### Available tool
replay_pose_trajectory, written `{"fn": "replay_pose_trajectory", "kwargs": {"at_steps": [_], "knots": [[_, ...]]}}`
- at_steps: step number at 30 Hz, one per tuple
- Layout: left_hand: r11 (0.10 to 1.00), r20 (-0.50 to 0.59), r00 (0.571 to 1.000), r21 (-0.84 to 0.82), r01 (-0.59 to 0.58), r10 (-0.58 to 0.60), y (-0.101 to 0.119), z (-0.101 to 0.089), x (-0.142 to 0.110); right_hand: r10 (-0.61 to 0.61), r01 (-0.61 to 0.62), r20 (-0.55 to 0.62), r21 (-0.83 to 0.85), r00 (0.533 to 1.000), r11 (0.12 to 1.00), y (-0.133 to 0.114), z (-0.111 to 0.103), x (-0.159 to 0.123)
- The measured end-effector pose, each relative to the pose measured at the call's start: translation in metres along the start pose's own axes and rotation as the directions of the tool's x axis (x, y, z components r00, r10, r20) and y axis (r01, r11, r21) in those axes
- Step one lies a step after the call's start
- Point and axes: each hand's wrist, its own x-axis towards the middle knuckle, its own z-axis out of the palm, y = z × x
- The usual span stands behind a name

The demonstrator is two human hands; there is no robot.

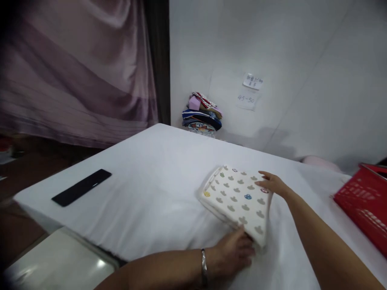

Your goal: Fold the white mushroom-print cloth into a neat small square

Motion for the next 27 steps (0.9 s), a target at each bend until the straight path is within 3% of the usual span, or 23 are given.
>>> {"fn": "replay_pose_trajectory", "kwargs": {"at_steps": [2,5,7,8,9,11,12,13,14,16,20,23,27], "knots": [[0.98,0.002,0.994,0.17,0.104,-0.106,-0.017,0.006,-0.004,0.01,-0.032,-0.192,-0.112,0.981,0.993,0.027,-0.017,-0.014],[0.879,0.122,0.987,0.475,0.036,-0.106,0.0,0.006,-0.023,0.058,-0.148,-0.419,-0.184,0.906,0.972,0.056,-0.018,-0.043],[0.713,0.176,0.982,0.679,-0.174,0.073,0.032,0.003,-0.036,0.082,-0.169,-0.455,-0.155,0.887,0.973,0.065,-0.006,-0.065],[0.552,0.178,0.955,0.785,-0.282,0.236,0.05,0.002,-0.041,0.072,-0.154,-0.441,-0.152,0.895,0.976,0.066,0.004,-0.076],[0.351,0.194,0.888,0.867,-0.355,0.417,0.068,0.0,-0.044,0.044,-0.121,-0.422,-0.157,0.906,0.98,0.065,0.014,-0.086],[0.005,0.215,0.688,0.953,-0.303,0.693,0.098,-0.005,-0.046,-0.033,-0.034,-0.372,-0.173,0.928,0.984,0.061,0.036,-0.107],[-0.091,0.214,0.609,0.97,-0.226,0.764,0.109,-0.008,-0.044,-0.049,-0.013,-0.348,-0.174,0.936,0.985,0.058,0.045,-0.115],[-0.152,0.208,0.564,0.978,-0.146,0.799,0.117,-0.012,-0.04,-0.046,-0.009,-0.329,-0.162,0.943,0.987,0.055,0.053,-0.123],[-0.176,0.187,0.557,0.982,-0.073,0.809,0.121,-0.017,-0.035,-0.029,-0.016,-0.314,-0.138,0.949,0.99,0.052,0.06,-0.129],[-0.182,0.122,0.603,0.983,0.038,0.788,0.123,-0.025,-0.026,0.029,-0.046,-0.295,-0.052,0.955,0.998,0.047,0.064,-0.138],[-0.148,0.025,0.696,0.982,0.117,0.718,0.127,-0.03,-0.014,0.218,-0.16,-0.319,0.199,0.923,0.967,0.04,0.056,-0.146],[-0.111,-0.037,0.703,0.98,0.163,0.711,0.143,-0.021,-0.005,0.319,-0.181,-0.326,0.388,0.89,0.904,0.039,0.053,-0.147],[-0.12,-0.085,0.719,0.966,0.229,0.69,0.16,-0.005,0.016,0.325,-0.107,-0.283,0.582,0.902,0.806,0.048,0.062,-0.145]]}}
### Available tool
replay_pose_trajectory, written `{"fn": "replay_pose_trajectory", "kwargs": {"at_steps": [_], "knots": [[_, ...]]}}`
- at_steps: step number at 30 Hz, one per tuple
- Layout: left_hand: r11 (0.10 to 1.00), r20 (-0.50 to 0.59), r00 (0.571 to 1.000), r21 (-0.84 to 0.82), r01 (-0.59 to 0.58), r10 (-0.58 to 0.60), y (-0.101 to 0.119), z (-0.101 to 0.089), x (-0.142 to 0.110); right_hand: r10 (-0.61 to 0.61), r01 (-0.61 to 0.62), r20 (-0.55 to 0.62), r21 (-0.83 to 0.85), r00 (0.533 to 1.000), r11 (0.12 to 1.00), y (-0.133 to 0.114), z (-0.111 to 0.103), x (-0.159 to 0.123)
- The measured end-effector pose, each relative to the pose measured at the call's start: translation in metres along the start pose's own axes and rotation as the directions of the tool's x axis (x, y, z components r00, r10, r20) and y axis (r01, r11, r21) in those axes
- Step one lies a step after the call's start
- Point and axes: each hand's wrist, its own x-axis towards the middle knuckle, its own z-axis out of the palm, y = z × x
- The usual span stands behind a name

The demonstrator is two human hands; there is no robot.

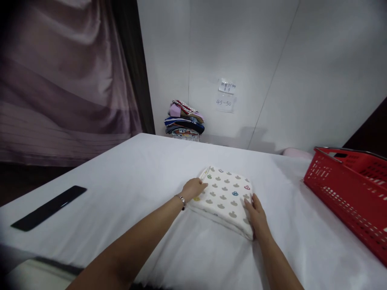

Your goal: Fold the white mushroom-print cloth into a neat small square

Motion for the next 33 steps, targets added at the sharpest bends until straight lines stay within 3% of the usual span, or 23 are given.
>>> {"fn": "replay_pose_trajectory", "kwargs": {"at_steps": [5,11,15,21,26,33], "knots": [[0.999,0.003,0.999,-0.008,0.049,-0.049,0.01,0.007,0.006,0.03,-0.042,0.057,0.213,0.998,0.976,0.013,-0.006,0.003],[0.998,-0.114,0.993,-0.061,-0.011,0.004,0.006,0.007,0.0,-0.025,0.006,0.075,0.239,0.997,0.971,0.012,-0.007,0.003],[0.983,-0.056,0.995,-0.165,0.077,-0.087,0.003,0.009,0.002,-0.013,-0.007,0.063,0.304,0.998,0.953,0.011,-0.005,0.003],[0.984,-0.239,0.971,-0.175,-0.025,-0.017,-0.001,0.009,-0.005,-0.038,0.015,0.074,0.292,0.997,0.956,0.015,-0.006,0.005],[0.99,-0.206,0.975,-0.133,0.055,-0.082,-0.013,0.015,-0.006,-0.073,0.044,0.096,0.274,0.993,0.961,0.018,-0.004,0.007],[0.996,-0.233,0.971,-0.08,0.041,-0.059,-0.009,0.017,-0.005,-0.071,0.05,0.082,0.227,0.994,0.973,0.016,-0.003,0.006]]}}
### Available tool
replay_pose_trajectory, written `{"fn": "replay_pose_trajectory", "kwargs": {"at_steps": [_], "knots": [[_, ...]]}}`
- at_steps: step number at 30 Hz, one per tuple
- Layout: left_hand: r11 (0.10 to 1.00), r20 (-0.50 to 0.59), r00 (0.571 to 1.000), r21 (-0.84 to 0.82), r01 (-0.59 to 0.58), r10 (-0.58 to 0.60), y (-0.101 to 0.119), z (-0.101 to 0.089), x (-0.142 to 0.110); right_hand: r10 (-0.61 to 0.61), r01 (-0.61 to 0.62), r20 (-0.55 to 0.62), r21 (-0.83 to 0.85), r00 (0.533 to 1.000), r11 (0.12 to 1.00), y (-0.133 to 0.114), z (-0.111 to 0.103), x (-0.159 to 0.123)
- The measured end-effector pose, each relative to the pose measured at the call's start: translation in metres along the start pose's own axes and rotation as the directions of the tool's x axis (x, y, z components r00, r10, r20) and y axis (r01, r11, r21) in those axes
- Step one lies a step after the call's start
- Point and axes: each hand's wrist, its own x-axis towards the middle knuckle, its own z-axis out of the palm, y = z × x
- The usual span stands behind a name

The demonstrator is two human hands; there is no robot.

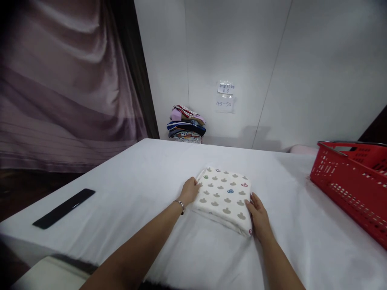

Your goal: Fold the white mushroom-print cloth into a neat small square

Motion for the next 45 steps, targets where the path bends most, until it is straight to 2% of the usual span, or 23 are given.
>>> {"fn": "replay_pose_trajectory", "kwargs": {"at_steps": [4,8,11,17,21,23,31,36,38,41,45], "knots": [[0.999,0.041,0.999,0.008,0.031,-0.032,0.003,-0.003,-0.001,0.007,-0.007,0.015,0.028,1.0,1.0,-0.005,0.002,-0.003],[0.994,0.116,0.991,0.094,0.051,-0.062,0.008,-0.007,0.001,0.005,-0.005,0.018,0.011,1.0,1.0,-0.005,0.002,-0.002],[0.989,0.109,0.99,0.13,0.072,-0.086,0.013,-0.009,0.003,-0.005,0.005,0.021,0.008,1.0,1.0,-0.003,0.001,-0.001],[0.998,0.062,0.997,0.032,-0.057,0.055,0.015,-0.013,0.005,0.0,-0.001,0.031,0.029,1.0,1.0,-0.001,0.0,0.001],[0.995,0.076,0.995,0.079,0.061,-0.067,0.002,-0.009,0.006,0.009,-0.011,0.024,0.05,1.0,0.999,0.002,-0.001,0.004],[0.992,0.069,0.995,0.105,0.068,-0.075,-0.003,-0.005,0.006,0.013,-0.014,0.028,0.054,1.0,0.998,0.002,-0.001,0.004],[0.984,0.003,1.0,0.176,-0.031,0.031,0.002,0.001,0.003,0.04,-0.04,0.005,0.003,0.999,0.999,-0.007,0.003,-0.003],[0.987,-0.059,0.99,0.1,-0.124,0.13,0.006,-0.001,0.007,0.024,-0.024,0.016,0.051,1.0,0.998,-0.011,0.007,-0.003],[0.996,-0.034,0.996,0.053,-0.075,0.077,0.003,0.0,0.01,0.006,-0.007,0.011,0.078,1.0,0.997,-0.01,0.007,-0.002],[0.997,0.039,0.999,0.071,0.012,-0.015,-0.002,0.002,0.014,-0.027,0.024,0.019,0.114,0.999,0.993,-0.005,0.005,0.002],[0.993,0.052,0.999,0.115,-0.007,0.001,-0.006,0.004,0.013,-0.045,0.041,0.036,0.085,0.998,0.995,0.0,0.004,0.006]]}}
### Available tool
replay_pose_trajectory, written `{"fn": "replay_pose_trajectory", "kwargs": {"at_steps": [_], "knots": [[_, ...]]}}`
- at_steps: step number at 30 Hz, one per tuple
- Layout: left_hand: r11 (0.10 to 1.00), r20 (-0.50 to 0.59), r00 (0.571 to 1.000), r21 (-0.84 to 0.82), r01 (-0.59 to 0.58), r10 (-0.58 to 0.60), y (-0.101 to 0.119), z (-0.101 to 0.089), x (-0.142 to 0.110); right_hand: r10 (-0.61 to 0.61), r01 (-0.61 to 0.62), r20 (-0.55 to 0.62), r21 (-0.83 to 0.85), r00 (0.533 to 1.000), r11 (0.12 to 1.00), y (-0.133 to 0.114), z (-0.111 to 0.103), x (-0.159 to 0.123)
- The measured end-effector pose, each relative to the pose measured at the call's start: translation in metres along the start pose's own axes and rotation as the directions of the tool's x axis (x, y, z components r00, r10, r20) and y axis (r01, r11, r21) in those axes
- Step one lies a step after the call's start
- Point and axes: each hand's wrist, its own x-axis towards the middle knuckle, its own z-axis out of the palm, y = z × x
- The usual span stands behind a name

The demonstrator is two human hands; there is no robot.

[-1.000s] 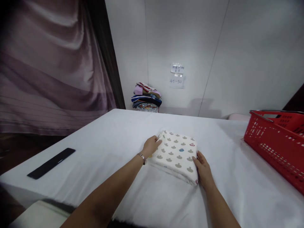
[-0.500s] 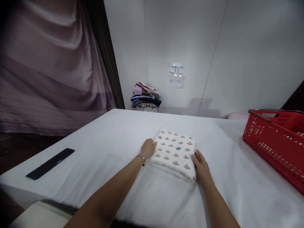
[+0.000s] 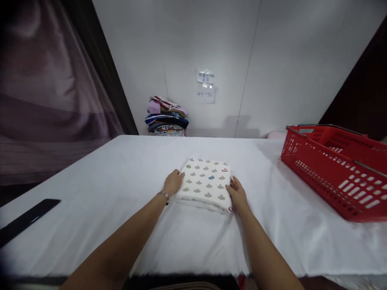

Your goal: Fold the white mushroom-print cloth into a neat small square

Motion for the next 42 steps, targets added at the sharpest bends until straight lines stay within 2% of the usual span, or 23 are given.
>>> {"fn": "replay_pose_trajectory", "kwargs": {"at_steps": [3,5,6,7,8,9,10,12,14,16,22,26,29,31,35,38,40,42], "knots": [[1.0,-0.014,1.0,0.001,-0.01,0.011,0.0,0.001,-0.001,-0.05,0.045,-0.037,-0.136,0.998,0.99,-0.007,0.002,-0.005],[1.0,-0.012,1.0,-0.001,-0.008,0.008,0.0,0.001,0.0,-0.2,0.175,-0.047,-0.313,0.979,0.933,-0.017,0.005,-0.015],[1.0,-0.007,1.0,-0.005,-0.001,0.001,-0.001,0.002,0.0,-0.317,0.284,-0.015,-0.412,0.948,0.866,-0.023,0.008,-0.022],[1.0,-0.001,1.0,-0.011,0.006,-0.006,-0.001,0.002,0.001,-0.435,0.402,0.059,-0.505,0.899,0.763,-0.029,0.011,-0.029],[1.0,0.004,1.0,-0.019,0.01,-0.01,-0.002,0.002,0.001,-0.519,0.515,0.178,-0.58,0.836,0.631,-0.033,0.014,-0.038],[1.0,0.005,1.0,-0.029,0.012,-0.012,-0.003,0.003,0.001,-0.547,0.613,0.33,-0.624,0.769,0.485,-0.035,0.017,-0.046],[0.999,0.004,1.0,-0.042,0.011,-0.01,-0.005,0.004,0.002,-0.516,0.69,0.485,-0.635,0.706,0.347,-0.036,0.02,-0.053],[0.997,0.004,1.0,-0.077,0.007,-0.007,-0.007,0.004,0.003,-0.349,0.784,0.712,-0.606,0.61,0.134,-0.032,0.025,-0.065],[0.991,0.015,1.0,-0.131,0.007,-0.005,-0.008,0.005,0.005,-0.223,0.817,0.795,-0.577,0.564,0.011,-0.023,0.027,-0.072],[0.979,0.036,0.999,-0.205,0.011,-0.003,-0.009,0.003,0.008,-0.187,0.816,0.808,-0.576,0.558,-0.055,-0.016,0.026,-0.074],[0.923,0.104,0.995,-0.384,0.037,0.003,-0.02,-0.013,0.003,-0.168,0.798,0.8,-0.595,0.576,-0.094,-0.015,0.024,-0.071],[0.861,0.21,0.978,-0.494,0.119,-0.015,-0.036,-0.028,-0.023,-0.11,0.784,0.786,-0.617,0.609,-0.071,-0.021,0.026,-0.072],[0.834,0.295,0.955,-0.525,0.172,-0.011,-0.046,-0.033,-0.044,-0.063,0.768,0.77,-0.638,0.635,-0.055,-0.028,0.036,-0.072],[0.854,0.292,0.956,-0.497,0.151,0.001,-0.049,-0.034,-0.053,-0.068,0.775,0.777,-0.629,0.626,-0.056,-0.033,0.047,-0.071],[0.885,0.262,0.965,-0.455,0.094,0.032,-0.051,-0.035,-0.059,-0.081,0.821,0.822,-0.568,0.563,-0.057,-0.034,0.072,-0.069],[0.887,0.262,0.957,-0.461,0.011,0.125,-0.053,-0.037,-0.058,-0.087,0.833,0.833,-0.551,0.547,-0.041,-0.028,0.083,-0.065],[0.89,0.193,0.947,-0.429,-0.155,0.258,-0.055,-0.037,-0.059,-0.115,0.831,0.828,-0.555,0.549,-0.026,-0.023,0.087,-0.063],[0.877,0.107,0.905,-0.317,-0.361,0.411,-0.056,-0.034,-0.063,-0.158,0.827,0.818,-0.562,0.553,-0.014,-0.018,0.089,-0.061]]}}
